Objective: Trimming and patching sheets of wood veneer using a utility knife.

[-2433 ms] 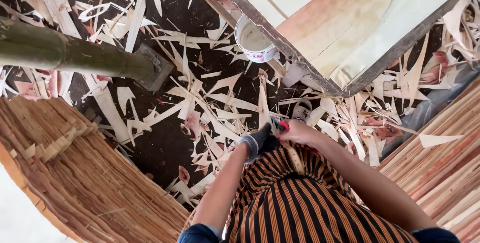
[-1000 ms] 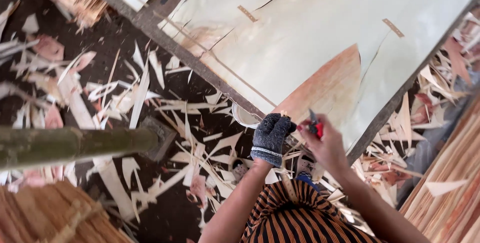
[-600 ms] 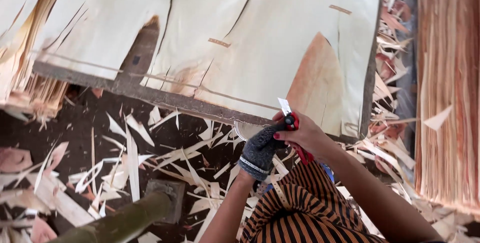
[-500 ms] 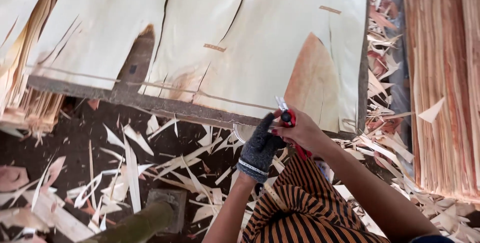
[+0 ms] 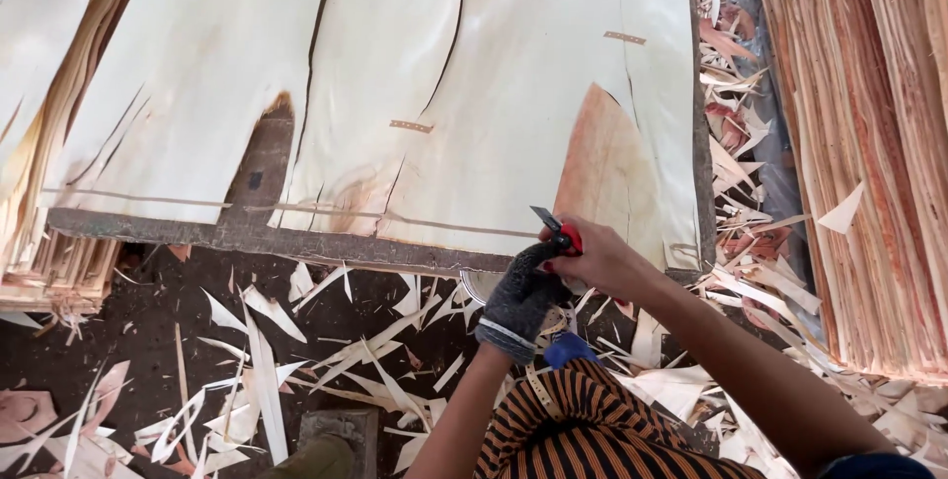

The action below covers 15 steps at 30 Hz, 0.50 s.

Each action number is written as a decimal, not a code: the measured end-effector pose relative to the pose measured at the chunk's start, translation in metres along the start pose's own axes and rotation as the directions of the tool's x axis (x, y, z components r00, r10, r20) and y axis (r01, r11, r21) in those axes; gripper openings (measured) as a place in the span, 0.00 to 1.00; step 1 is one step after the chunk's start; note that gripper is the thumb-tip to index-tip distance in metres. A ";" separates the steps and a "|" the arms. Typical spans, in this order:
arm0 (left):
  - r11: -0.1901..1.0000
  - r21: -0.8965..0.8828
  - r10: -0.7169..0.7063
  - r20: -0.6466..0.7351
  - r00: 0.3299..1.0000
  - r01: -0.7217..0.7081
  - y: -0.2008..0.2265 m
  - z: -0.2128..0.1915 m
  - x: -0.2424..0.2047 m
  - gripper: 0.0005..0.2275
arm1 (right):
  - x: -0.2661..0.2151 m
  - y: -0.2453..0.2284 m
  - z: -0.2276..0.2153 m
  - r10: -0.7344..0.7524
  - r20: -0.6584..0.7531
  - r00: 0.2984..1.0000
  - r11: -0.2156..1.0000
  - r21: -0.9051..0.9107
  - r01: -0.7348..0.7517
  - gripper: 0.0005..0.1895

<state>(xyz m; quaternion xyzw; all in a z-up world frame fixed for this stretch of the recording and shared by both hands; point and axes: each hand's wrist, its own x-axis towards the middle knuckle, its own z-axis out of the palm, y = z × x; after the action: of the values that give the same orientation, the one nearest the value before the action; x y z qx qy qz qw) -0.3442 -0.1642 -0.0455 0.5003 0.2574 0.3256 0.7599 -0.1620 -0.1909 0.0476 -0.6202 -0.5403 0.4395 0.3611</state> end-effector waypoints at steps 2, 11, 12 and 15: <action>0.998 0.016 -0.057 -0.034 0.998 0.057 0.011 0.004 0.005 0.21 | 0.001 -0.014 -0.008 0.061 -0.004 0.998 0.997 -0.052 -0.061 0.19; 0.883 -0.132 -0.423 0.192 0.885 0.451 0.106 -0.004 0.021 0.10 | 0.021 -0.073 -0.115 0.027 -0.203 0.979 0.986 -0.155 -0.059 0.14; 0.899 -0.158 -0.367 0.240 0.899 0.409 0.123 -0.008 0.025 0.11 | 0.023 -0.086 -0.130 0.023 -0.240 0.970 0.986 -0.153 -0.061 0.13; 0.945 0.159 -0.316 0.224 0.922 0.286 0.205 0.008 0.039 0.12 | 0.026 -0.138 -0.150 -0.027 -0.281 0.959 0.986 -0.163 -0.020 0.12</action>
<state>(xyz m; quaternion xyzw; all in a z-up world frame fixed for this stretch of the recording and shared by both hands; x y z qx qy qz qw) -0.3619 -0.0802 0.1454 0.5372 0.2544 0.1235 0.7946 -0.0691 -0.1399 0.2236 -0.7033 -0.5187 0.2998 0.3827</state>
